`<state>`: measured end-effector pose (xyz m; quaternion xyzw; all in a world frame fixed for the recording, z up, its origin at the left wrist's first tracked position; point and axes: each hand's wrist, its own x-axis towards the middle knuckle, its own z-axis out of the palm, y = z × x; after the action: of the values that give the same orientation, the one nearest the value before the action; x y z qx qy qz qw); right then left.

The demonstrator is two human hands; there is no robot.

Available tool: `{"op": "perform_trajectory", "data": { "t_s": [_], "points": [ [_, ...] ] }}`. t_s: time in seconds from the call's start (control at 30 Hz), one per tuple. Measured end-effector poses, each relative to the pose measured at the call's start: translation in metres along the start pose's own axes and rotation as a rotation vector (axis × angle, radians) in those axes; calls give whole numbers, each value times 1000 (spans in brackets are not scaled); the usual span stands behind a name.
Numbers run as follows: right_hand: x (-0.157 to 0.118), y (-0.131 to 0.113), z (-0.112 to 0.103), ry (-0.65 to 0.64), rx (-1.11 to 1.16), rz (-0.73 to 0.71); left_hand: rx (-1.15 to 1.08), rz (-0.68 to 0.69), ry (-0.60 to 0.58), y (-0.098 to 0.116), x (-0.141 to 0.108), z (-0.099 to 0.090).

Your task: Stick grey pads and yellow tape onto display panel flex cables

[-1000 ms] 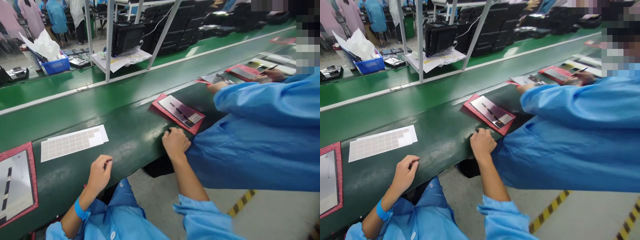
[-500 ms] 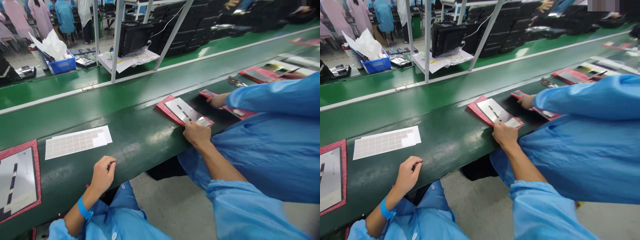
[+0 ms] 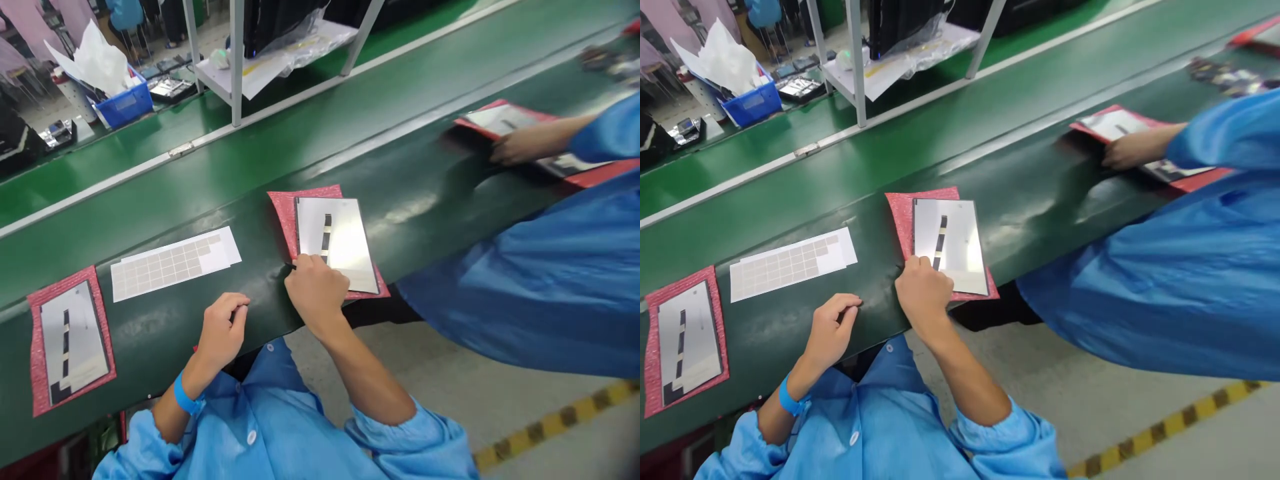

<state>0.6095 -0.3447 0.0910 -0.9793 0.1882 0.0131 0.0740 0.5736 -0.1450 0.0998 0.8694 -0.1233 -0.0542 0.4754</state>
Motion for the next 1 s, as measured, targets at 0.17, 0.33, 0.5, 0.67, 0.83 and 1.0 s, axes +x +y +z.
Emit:
{"op": "perform_trajectory", "data": {
  "t_s": [0.17,0.33,0.5,0.67,0.83,1.0],
  "points": [
    [-44,-28,-14,147,654,-42,-24,-34,-50,17,-2,-8],
    [-72,-69,-29,-67,1750,-116,-183,-65,-239,33,-6,-28],
    [-69,-94,-32,-218,2126,-133,-71,-85,-140,31,-6,-54],
    [-52,-87,-29,-175,1774,-325,23,-100,-52,24,0,-68],
    [-28,-66,-29,-445,1558,-341,88,-56,11,26,1,-67],
    [21,-66,-13,-318,1530,-229,245,62,88,-1,35,-66]
  ]
}}
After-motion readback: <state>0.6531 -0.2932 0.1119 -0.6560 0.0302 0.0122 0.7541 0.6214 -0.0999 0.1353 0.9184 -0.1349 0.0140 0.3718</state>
